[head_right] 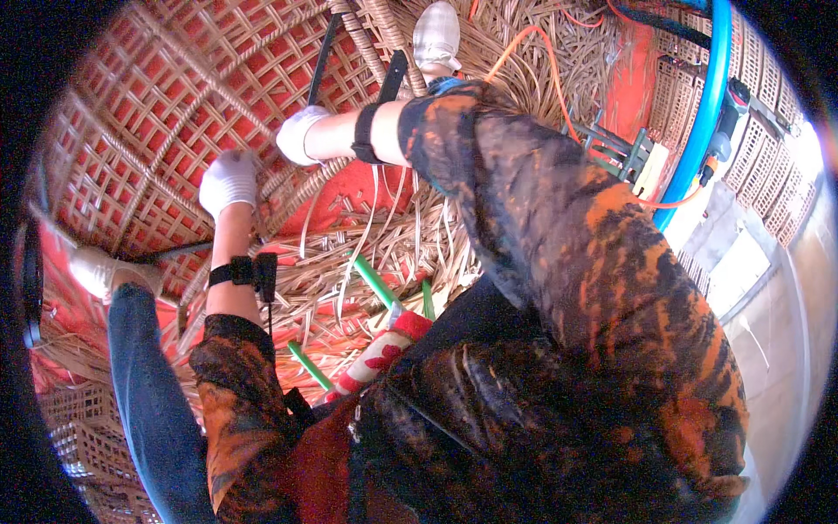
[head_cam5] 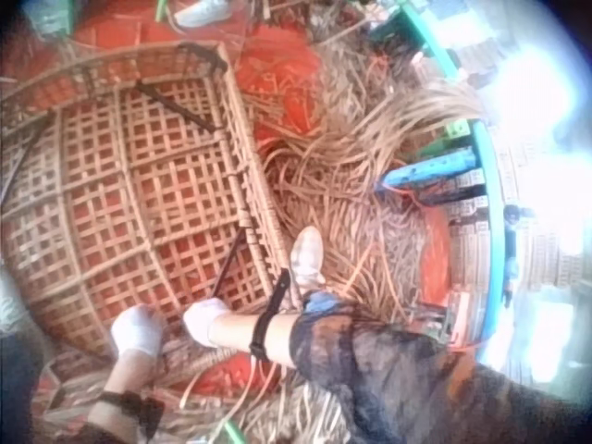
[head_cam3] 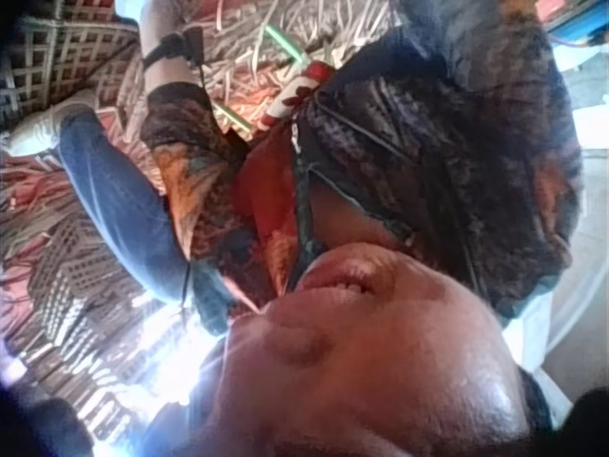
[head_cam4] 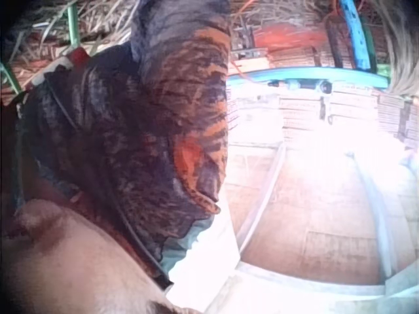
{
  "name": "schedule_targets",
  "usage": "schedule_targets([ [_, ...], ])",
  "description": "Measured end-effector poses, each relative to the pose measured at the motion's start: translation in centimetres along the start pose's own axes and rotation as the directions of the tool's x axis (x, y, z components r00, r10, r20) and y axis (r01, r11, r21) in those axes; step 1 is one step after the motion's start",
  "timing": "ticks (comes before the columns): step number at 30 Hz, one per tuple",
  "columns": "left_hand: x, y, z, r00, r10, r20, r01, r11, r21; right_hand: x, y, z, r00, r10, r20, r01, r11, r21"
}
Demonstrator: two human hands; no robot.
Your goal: Assembling and weaving a rattan furniture frame using bamboo or rattan strips.
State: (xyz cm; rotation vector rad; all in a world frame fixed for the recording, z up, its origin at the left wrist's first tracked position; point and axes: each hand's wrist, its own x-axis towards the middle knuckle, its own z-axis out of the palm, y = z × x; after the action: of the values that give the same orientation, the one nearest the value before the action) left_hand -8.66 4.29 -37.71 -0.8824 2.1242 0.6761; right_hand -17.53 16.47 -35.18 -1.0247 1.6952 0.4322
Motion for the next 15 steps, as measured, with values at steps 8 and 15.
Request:
schedule_targets([
  [8, 4.9, -3.1, 6.9, 0.947, 0.138, 0.290, -0.070, 0.970, -0.233, -4.8, -3.8, -3.9, 0.845, -0.533, -0.053, 0.534, 0.832, 0.152],
  [15, 2.5, -2.3, 5.3, 0.923, 0.222, 0.314, -0.069, 0.899, -0.432, 2.8, 3.2, -1.8, 0.992, -0.096, 0.079, 0.017, 0.732, 0.681],
])
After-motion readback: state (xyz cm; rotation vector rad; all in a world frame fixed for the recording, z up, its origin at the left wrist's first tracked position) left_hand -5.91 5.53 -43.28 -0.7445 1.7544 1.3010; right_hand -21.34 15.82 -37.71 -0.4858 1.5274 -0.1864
